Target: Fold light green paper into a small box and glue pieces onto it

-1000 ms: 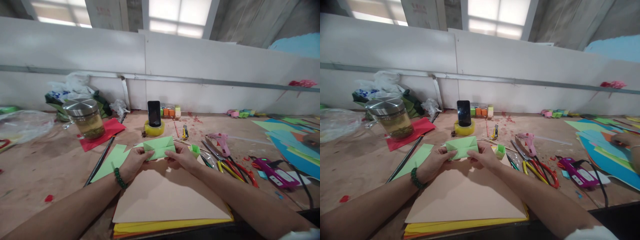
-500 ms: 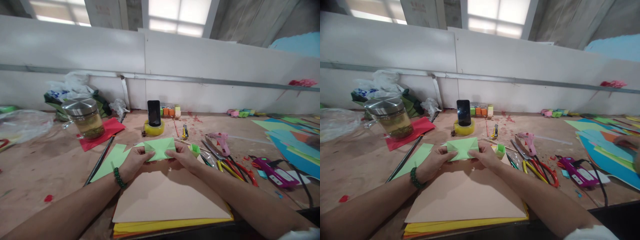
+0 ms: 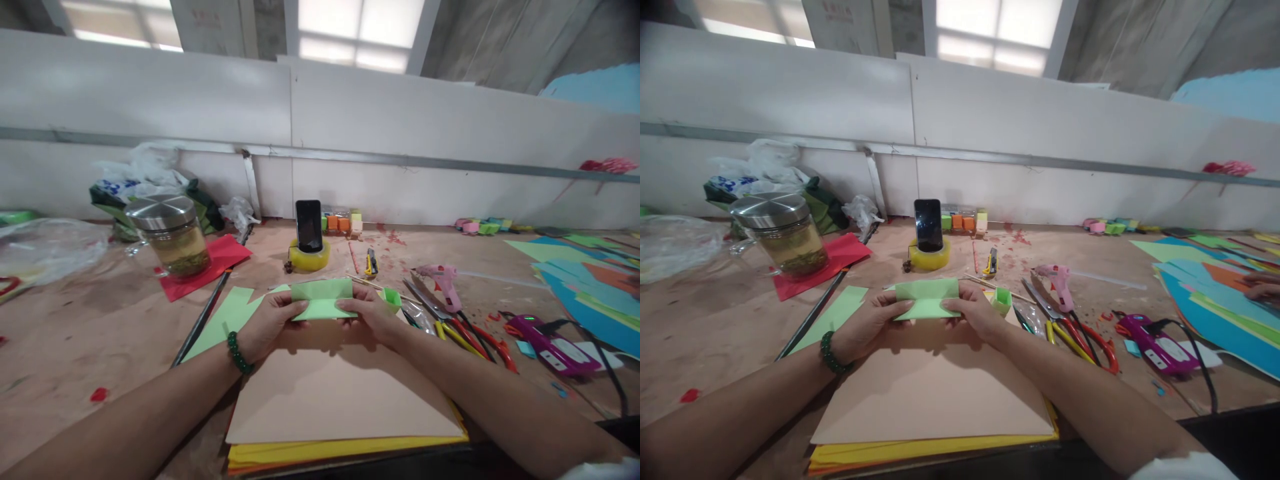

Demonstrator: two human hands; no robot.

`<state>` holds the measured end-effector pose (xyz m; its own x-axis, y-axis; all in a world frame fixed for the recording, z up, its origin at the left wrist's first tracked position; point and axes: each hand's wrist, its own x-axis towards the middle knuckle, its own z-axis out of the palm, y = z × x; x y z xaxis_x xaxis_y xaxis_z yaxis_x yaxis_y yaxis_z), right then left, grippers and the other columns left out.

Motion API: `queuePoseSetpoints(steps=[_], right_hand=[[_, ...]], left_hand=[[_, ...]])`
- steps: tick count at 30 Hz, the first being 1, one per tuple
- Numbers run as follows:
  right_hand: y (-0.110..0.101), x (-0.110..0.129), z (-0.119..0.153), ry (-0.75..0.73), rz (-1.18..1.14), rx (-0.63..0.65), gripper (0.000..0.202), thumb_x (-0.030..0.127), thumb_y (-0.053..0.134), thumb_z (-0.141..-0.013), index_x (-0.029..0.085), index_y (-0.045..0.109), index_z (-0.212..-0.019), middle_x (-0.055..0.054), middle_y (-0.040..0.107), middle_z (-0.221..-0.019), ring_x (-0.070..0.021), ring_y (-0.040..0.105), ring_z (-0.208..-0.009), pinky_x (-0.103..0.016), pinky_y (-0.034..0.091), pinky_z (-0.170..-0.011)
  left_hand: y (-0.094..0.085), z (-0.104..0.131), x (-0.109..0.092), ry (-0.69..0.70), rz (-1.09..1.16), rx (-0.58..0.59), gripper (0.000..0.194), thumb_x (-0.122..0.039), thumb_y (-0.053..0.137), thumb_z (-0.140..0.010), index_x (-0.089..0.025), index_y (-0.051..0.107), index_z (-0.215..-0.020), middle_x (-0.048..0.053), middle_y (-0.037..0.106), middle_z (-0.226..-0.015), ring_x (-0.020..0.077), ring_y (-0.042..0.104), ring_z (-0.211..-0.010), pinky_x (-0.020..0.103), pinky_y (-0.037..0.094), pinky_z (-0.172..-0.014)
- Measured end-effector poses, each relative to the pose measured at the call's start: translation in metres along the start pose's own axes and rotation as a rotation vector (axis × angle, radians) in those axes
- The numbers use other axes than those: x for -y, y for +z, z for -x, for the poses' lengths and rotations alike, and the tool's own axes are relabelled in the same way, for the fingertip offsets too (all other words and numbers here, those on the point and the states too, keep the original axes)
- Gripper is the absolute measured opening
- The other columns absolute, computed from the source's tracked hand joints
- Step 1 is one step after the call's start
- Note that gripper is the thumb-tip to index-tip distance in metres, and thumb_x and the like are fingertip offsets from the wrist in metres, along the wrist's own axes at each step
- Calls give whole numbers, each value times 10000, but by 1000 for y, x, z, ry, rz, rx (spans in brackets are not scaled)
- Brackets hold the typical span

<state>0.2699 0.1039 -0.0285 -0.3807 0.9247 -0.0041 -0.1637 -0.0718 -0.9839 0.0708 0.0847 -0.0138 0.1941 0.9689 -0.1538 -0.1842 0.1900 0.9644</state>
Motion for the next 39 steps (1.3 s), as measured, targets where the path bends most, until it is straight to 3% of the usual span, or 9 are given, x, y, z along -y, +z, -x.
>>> queuePoseSetpoints(steps=[9, 14, 18, 26, 31, 35, 39], right_hand=[[2, 4, 1, 88, -70, -46, 198, 247, 687, -610, 143, 716, -776, -7, 636, -523, -115, 583, -473, -202, 455, -447], [1, 5, -1, 43, -86, -79, 162, 188, 627, -558, 174, 722, -690, 7, 638, -550, -100, 577, -481, -195, 456, -455], [0, 0, -2, -2, -64, -75, 219, 175, 571, -556, 191, 736, -700, -1, 680, -668, -105, 611, -532, -210, 486, -485], [0, -3, -2, -14, 26, -8, 204, 174, 571, -569, 214, 741, -675, 22, 658, -569, -111, 590, -499, -242, 504, -512], [1, -4, -2, -41, 78, -4, 227, 178, 552, -588, 226, 745, -697, 24, 667, -620, -107, 588, -514, -238, 506, -519], [0, -7, 0, -60, 144, 27, 258, 172, 519, -611, 225, 745, -725, 15, 666, -636, -121, 592, -548, -257, 514, -553], [-4, -2, 2, -25, 144, 101, 276, 182, 524, -613, 218, 755, -759, 2, 687, -662, -156, 623, -633, -286, 522, -626]], left_hand=[[0, -1, -2, -41, 73, -11, 189, -202, 784, -591, -133, 703, -748, 31, 704, -715, 80, 579, -488, 194, 520, -522], [1, 3, -5, -151, 63, 37, 119, -221, 665, -730, -128, 624, -668, 68, 704, -615, 102, 602, -458, 159, 445, -430], [1, 4, -5, -151, 56, 35, 75, -159, 600, -738, -129, 625, -674, 73, 721, -640, 99, 610, -469, 149, 422, -426], [2, 2, -7, -187, 133, -61, 275, -276, 476, -827, -117, 653, -692, 91, 711, -619, 139, 617, -497, 211, 471, -494], [3, 4, -7, -105, 88, -9, 333, -447, 648, -734, -122, 662, -662, 76, 709, -620, 143, 615, -519, 229, 492, -537], [2, 4, -2, -31, -36, -35, 272, -353, 793, -581, -144, 623, -611, 45, 699, -619, 115, 583, -498, 206, 452, -485], [1, 3, 0, 12, -43, -34, 249, -341, 762, -583, -148, 605, -599, 30, 669, -580, 101, 551, -467, 210, 444, -471]])
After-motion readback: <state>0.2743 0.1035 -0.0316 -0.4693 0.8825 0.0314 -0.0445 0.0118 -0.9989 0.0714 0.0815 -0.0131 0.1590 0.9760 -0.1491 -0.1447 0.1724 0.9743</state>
